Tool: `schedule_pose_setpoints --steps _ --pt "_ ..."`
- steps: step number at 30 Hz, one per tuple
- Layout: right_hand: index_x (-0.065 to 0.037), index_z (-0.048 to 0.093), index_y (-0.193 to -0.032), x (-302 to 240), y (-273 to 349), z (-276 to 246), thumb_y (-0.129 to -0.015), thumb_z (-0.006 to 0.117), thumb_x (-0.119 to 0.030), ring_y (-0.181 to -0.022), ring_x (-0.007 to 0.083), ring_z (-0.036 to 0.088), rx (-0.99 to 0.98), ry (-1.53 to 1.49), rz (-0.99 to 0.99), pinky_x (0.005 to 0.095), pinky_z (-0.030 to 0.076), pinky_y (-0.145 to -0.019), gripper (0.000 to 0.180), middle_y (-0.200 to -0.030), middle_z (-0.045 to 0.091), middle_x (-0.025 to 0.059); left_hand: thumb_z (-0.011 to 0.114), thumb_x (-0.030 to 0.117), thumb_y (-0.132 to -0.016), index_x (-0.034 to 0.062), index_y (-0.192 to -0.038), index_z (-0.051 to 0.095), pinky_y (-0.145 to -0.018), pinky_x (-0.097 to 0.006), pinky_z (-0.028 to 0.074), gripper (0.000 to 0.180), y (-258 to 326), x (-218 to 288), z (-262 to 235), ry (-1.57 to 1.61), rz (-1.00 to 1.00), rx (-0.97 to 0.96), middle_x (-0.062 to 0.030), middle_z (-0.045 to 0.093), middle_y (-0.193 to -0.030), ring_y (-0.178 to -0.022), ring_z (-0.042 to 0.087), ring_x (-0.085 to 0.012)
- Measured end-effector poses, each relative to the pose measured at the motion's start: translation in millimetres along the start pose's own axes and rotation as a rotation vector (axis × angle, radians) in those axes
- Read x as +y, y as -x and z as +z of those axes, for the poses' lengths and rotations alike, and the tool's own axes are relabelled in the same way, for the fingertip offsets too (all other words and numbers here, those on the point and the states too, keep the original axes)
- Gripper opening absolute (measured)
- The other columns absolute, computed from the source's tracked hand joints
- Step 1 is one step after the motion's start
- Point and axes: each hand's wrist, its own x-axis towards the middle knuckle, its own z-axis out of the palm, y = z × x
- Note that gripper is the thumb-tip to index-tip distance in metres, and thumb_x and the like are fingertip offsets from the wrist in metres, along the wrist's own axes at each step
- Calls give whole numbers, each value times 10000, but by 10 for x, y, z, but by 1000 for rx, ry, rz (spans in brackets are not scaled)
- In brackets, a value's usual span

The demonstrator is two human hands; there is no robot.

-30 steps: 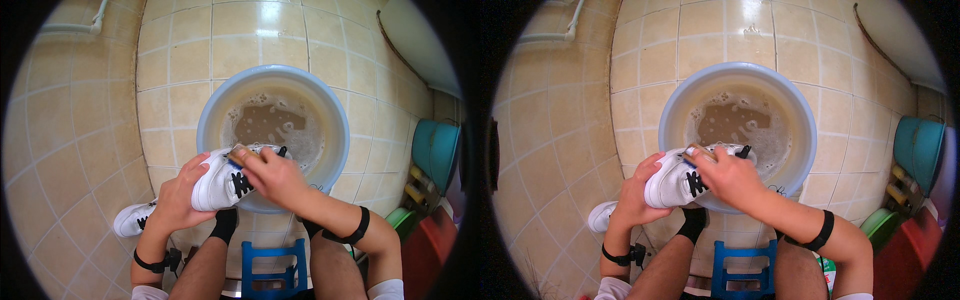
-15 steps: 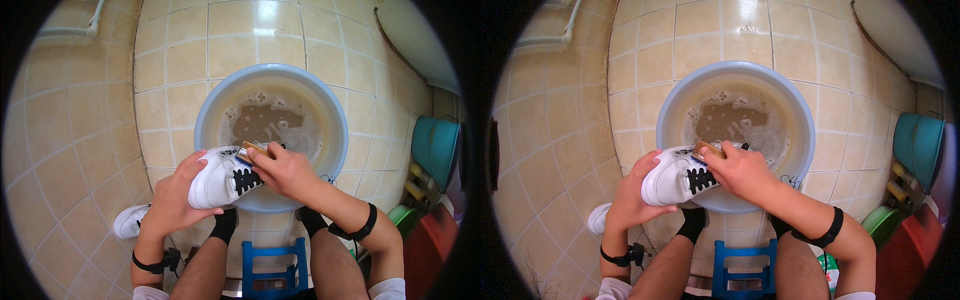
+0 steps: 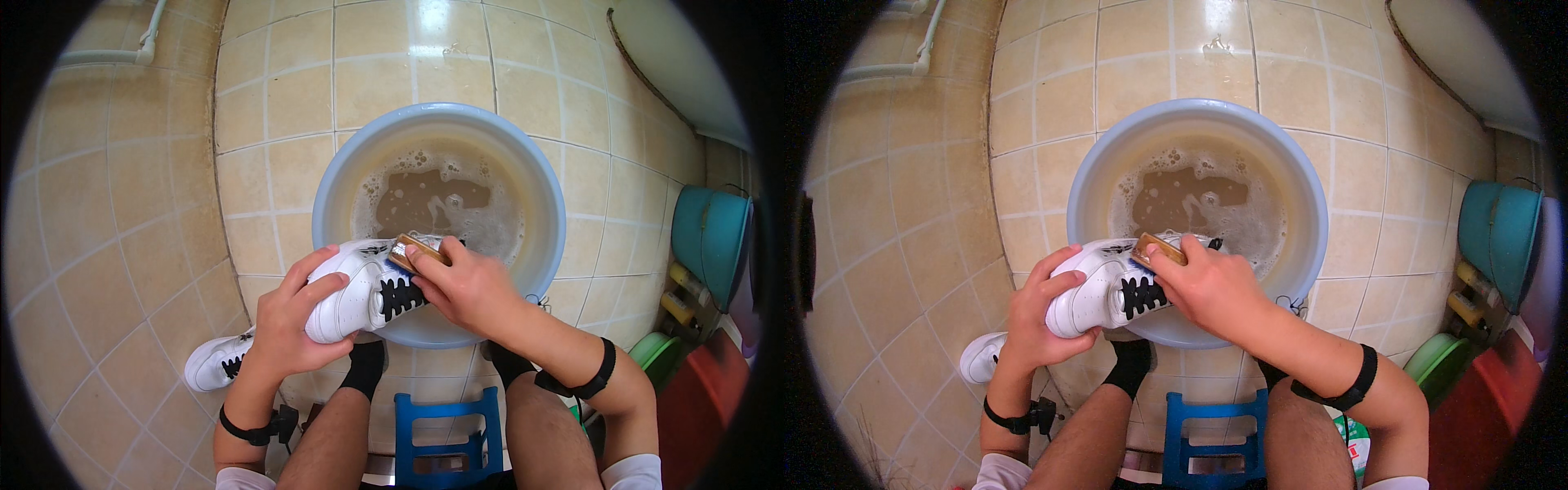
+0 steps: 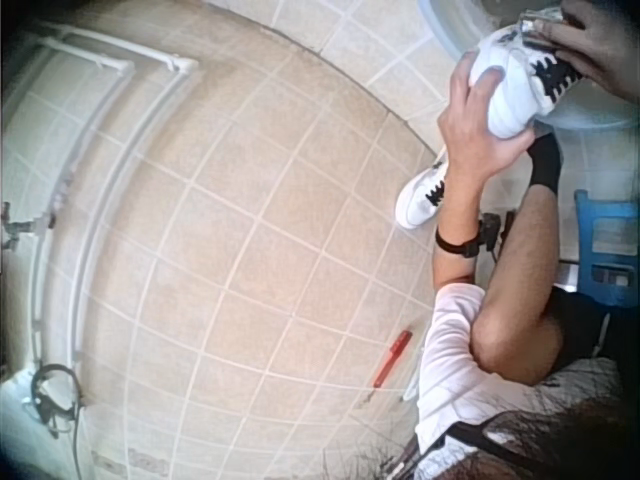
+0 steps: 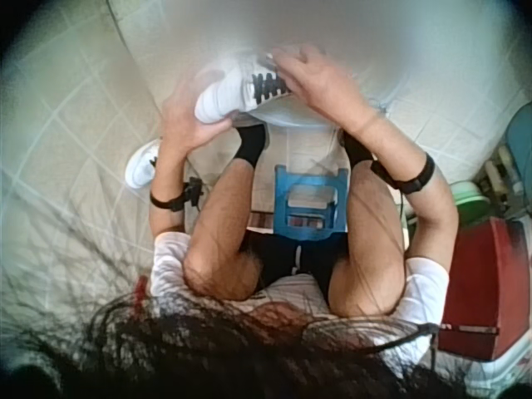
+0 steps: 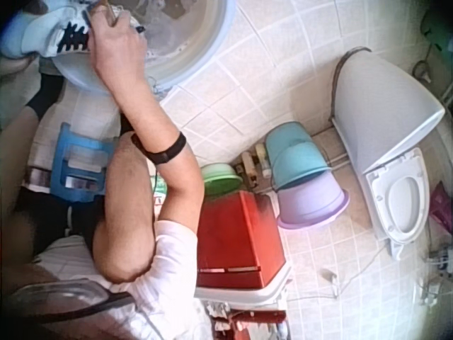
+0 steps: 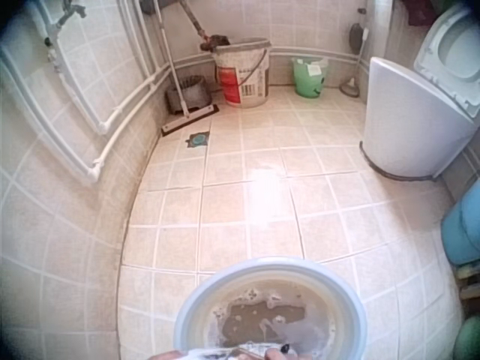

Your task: The person scrubs a white sneaker with a wooden-handled brush inside a blue plastic basin filled with soapy water.

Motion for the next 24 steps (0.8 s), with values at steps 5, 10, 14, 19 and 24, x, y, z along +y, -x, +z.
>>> schedule_pose_setpoints --steps 5,10,14,19,24 --pt "-169 579 -1137 -189 -88 -76 -763 682 -220 -532 213 538 23 -53 -2 317 447 -412 392 -774 491 75 757 141 -466 116 -1024 581 -687 -337 518 586 -10 -8 -1 -17 -1 -2 -149 552 -1194 -908 628 -300" --pt "-162 576 -1143 -109 -88 44 -767 679 -220 -531 216 532 59 -61 -11 317 448 -418 394 -774 490 75 735 129 -478 107 -1027 579 -694 -328 515 571 3 -54 19 -5 19 52 -158 558 -1189 -903 629 -303" --pt "-150 570 -1151 -56 -30 16 -767 679 -215 -534 226 532 -30 -89 38 325 453 -427 404 -779 491 80 724 120 -473 107 -1029 577 -701 -326 514 575 21 -69 11 1 0 35 -162 558 -1189 -903 629 -302" --pt "-147 569 -1151 -198 -75 -7 -774 670 -210 -560 247 554 53 -168 -2 343 458 -438 396 -791 503 87 738 131 -473 115 -1043 564 -703 -334 516 596 18 -50 9 -19 -4 19 -158 553 -1194 -907 626 -308" --pt "-156 578 -1127 50 -45 77 -789 659 -227 -612 272 578 -9 -97 19 362 473 -486 354 -824 531 103 807 216 -512 129 -1112 505 -722 -357 520 678 10 12 3 -15 -43 -42 -156 526 -1217 -939 612 -326"
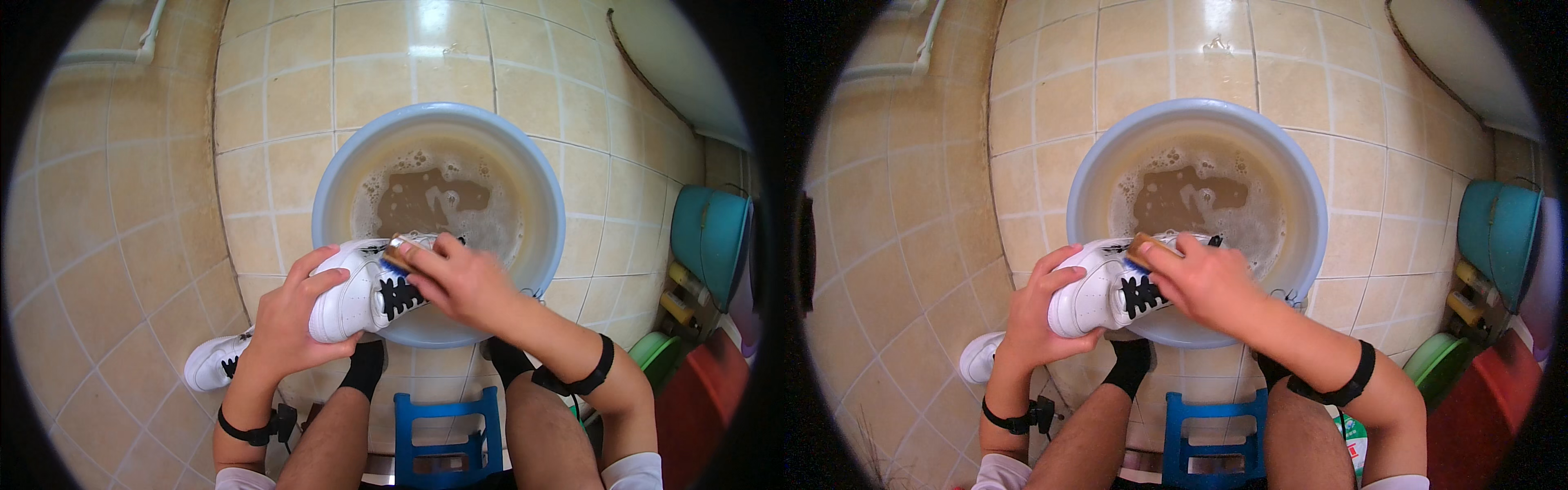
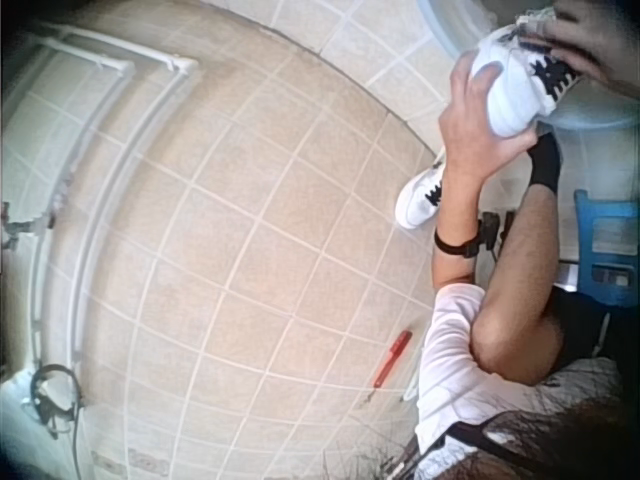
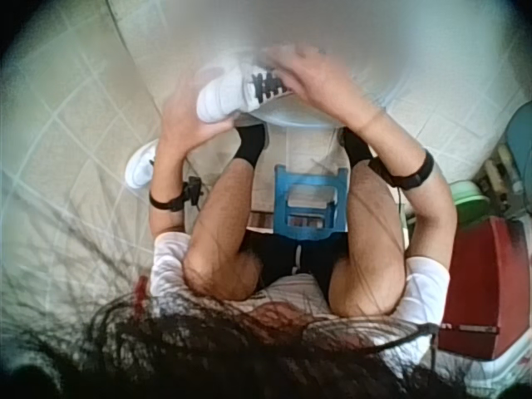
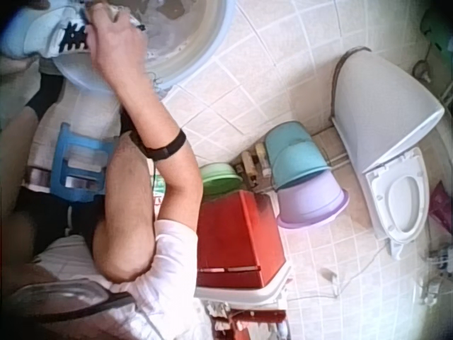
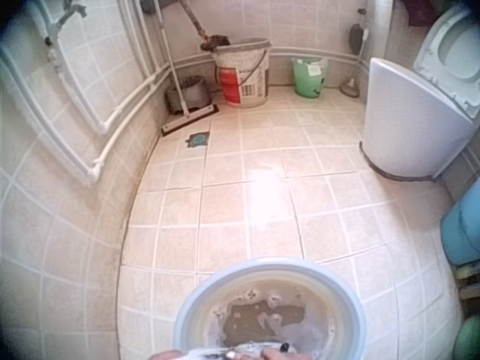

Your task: The person scrubs a white sneaker with a wooden-handled brush inside a blue plastic basin filled with soapy water.

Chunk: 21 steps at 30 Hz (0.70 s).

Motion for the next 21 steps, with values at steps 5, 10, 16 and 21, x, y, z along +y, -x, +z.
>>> schedule_pose_setpoints --steps 5,10,16,21 --pt "-110 543 -1064 340 -52 16 -834 603 -240 -788 367 595 15 -166 376 442 479 -693 271 -915 592 163 827 254 -535 136 -1156 462 -735 -371 520 730 -41 22 -10 23 16 -22 -166 507 -1236 -956 602 -344" --pt "-82 470 -1105 669 -18 50 -856 566 -236 -837 401 583 155 -73 661 486 455 -748 308 -938 594 212 797 168 -557 138 -1151 472 -792 -377 509 679 -31 -17 7 143 -6 -59 -175 490 -1267 -1030 575 -355" --pt "-18 426 -1178 637 45 48 -873 542 -246 -918 418 564 -101 0 682 472 451 -781 398 -998 582 252 740 70 -581 119 -1202 445 -987 -409 354 690 19 -23 -5 348 -42 -198 -245 384 -1351 -1240 406 -378" --pt "-49 433 -1238 591 -22 27 -894 518 -225 -995 373 560 -16 -182 647 415 449 -843 395 -1114 562 220 740 70 -551 112 -1260 420 -923 -401 410 779 96 5 15 262 -122 -84 -196 373 -1303 -1153 445 -364"
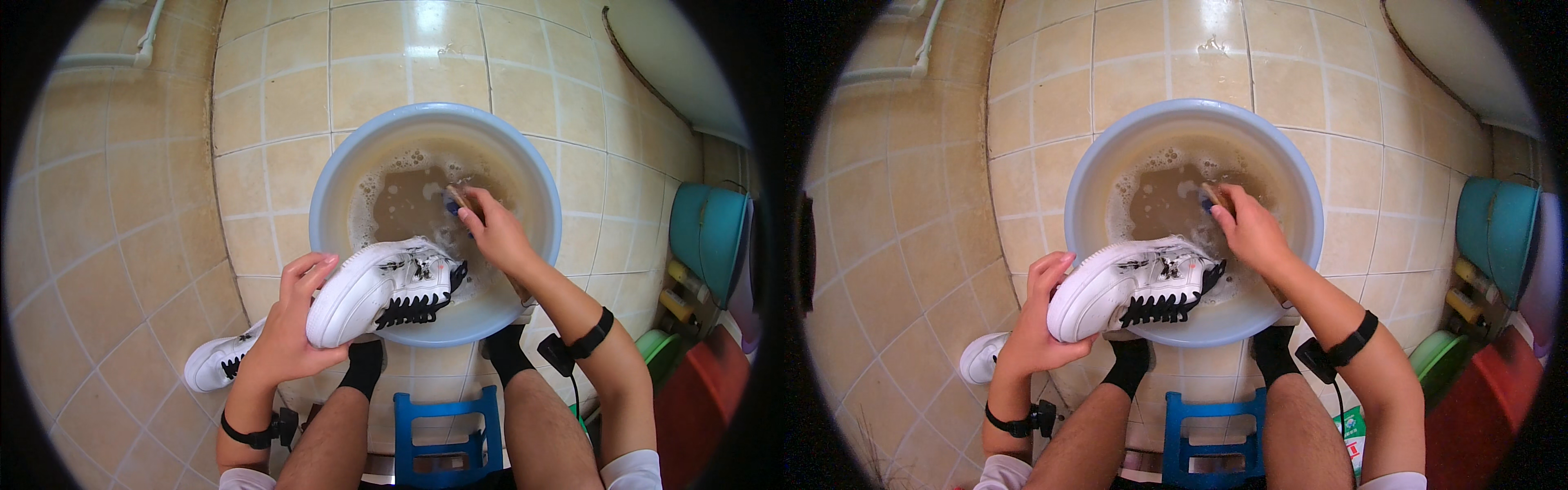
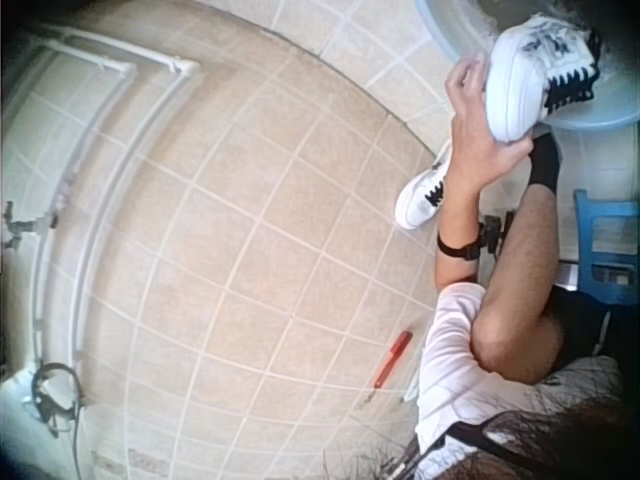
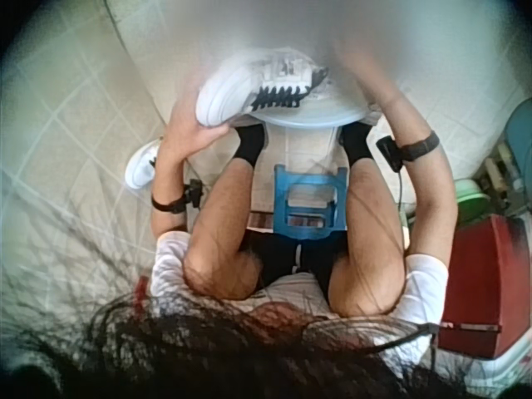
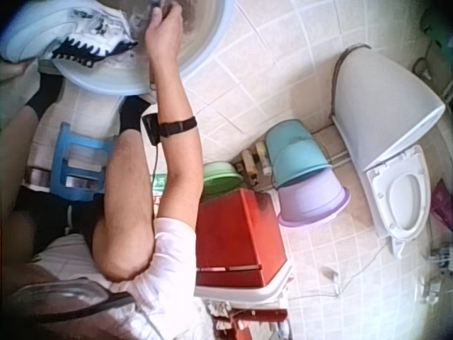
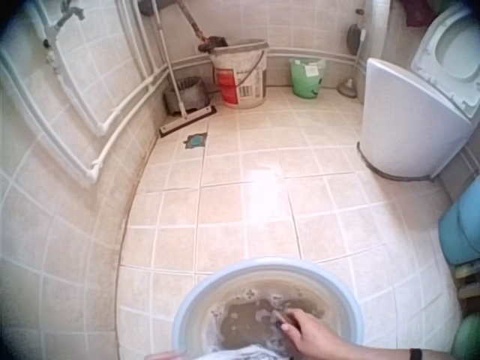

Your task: The person scrubs a white sneaker with a wooden-handled brush inside a blue plastic basin filled with soapy water.

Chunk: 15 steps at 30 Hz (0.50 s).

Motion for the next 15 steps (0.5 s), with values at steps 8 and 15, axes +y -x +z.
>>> schedule_pose_setpoints --steps 8,15 --pt "-164 454 -1279 -580 224 -126 -879 522 -227 -845 288 587 -266 -87 -656 371 504 -655 411 -975 543 111 682 9 -548 98 -1274 414 -811 -376 478 779 43 -9 -80 -177 71 -59 -159 413 -1175 -1037 514 -335" --pt "-237 473 -1277 -449 283 -2 -834 593 -214 -661 261 565 -169 17 -733 355 484 -510 460 -815 488 85 645 -39 -574 48 -1247 421 -770 -336 475 715 84 -73 -22 -23 50 -28 -158 453 -1125 -994 499 -283"
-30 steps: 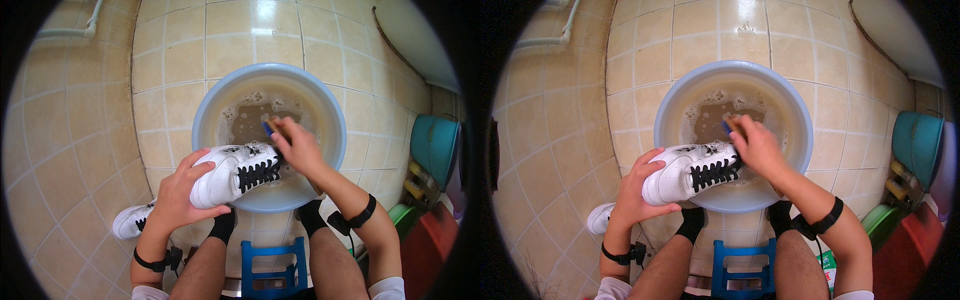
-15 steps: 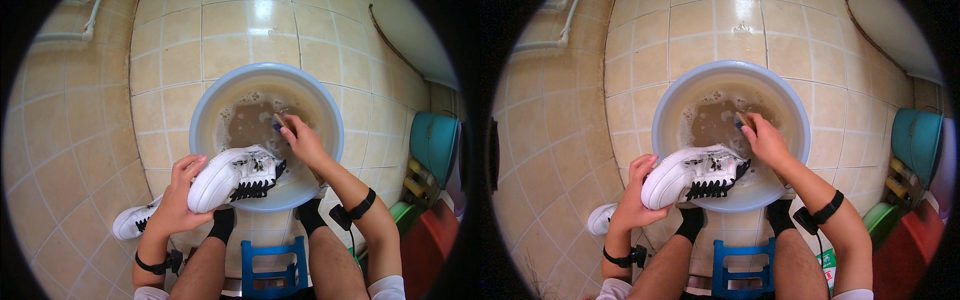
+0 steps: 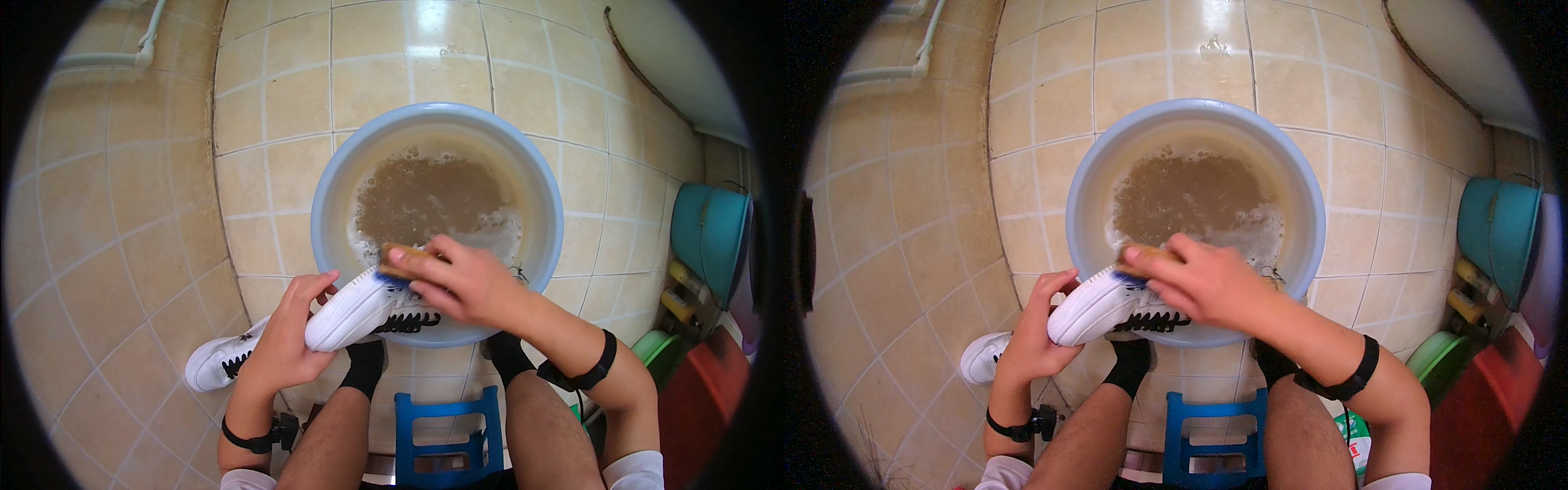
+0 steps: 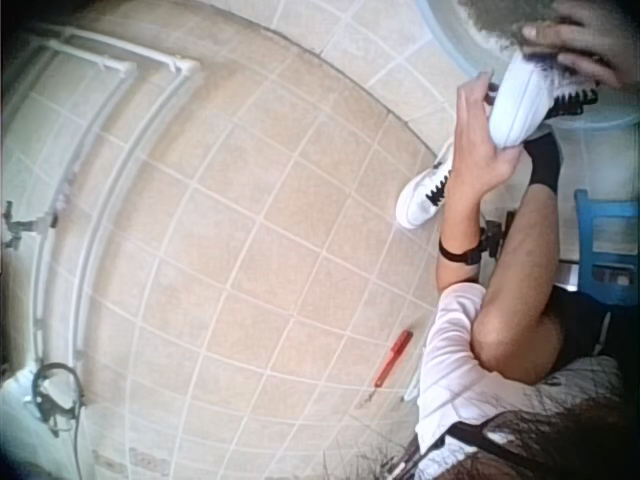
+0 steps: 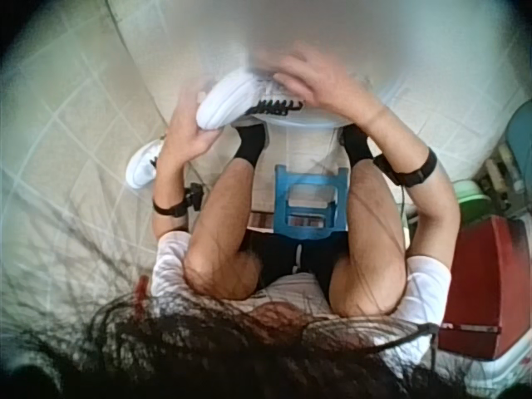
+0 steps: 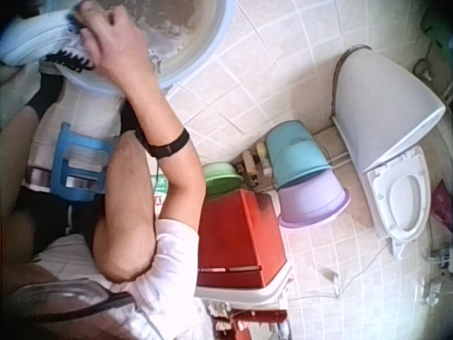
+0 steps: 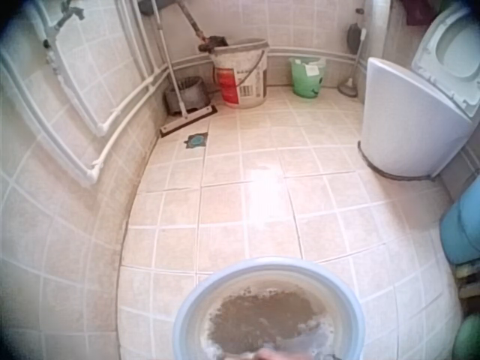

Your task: The person scrubs a white sneaker with a wooden-handled brush inside a blue plastic basin filled with soapy water.

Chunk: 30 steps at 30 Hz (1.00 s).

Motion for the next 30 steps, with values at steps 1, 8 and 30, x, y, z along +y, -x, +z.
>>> schedule_pose_setpoints --steps 1,8,30 --pt "-245 484 -1270 74 42 -1 -831 599 -218 -654 262 562 -13 21 36 355 483 -506 455 -816 488 87 640 -46 -585 48 -1251 421 -749 -329 480 707 7 -18 -1 5 6 -5 -157 462 -1115 -996 499 -279" --pt "-223 531 -1243 -128 23 -13 -784 664 -239 -590 228 540 28 84 20 324 466 -480 478 -786 496 66 766 84 -602 28 -1244 423 -874 -369 411 730 -19 105 -14 53 -95 -56 -150 483 -1083 -970 508 -307" --pt "-253 552 -1222 -163 45 -44 -731 715 -225 -553 185 504 18 58 -88 306 415 -423 518 -703 460 43 743 128 -618 1 -1117 516 -855 -351 426 563 -79 212 -3 -7 -92 -33 -147 494 -1051 -986 514 -289"
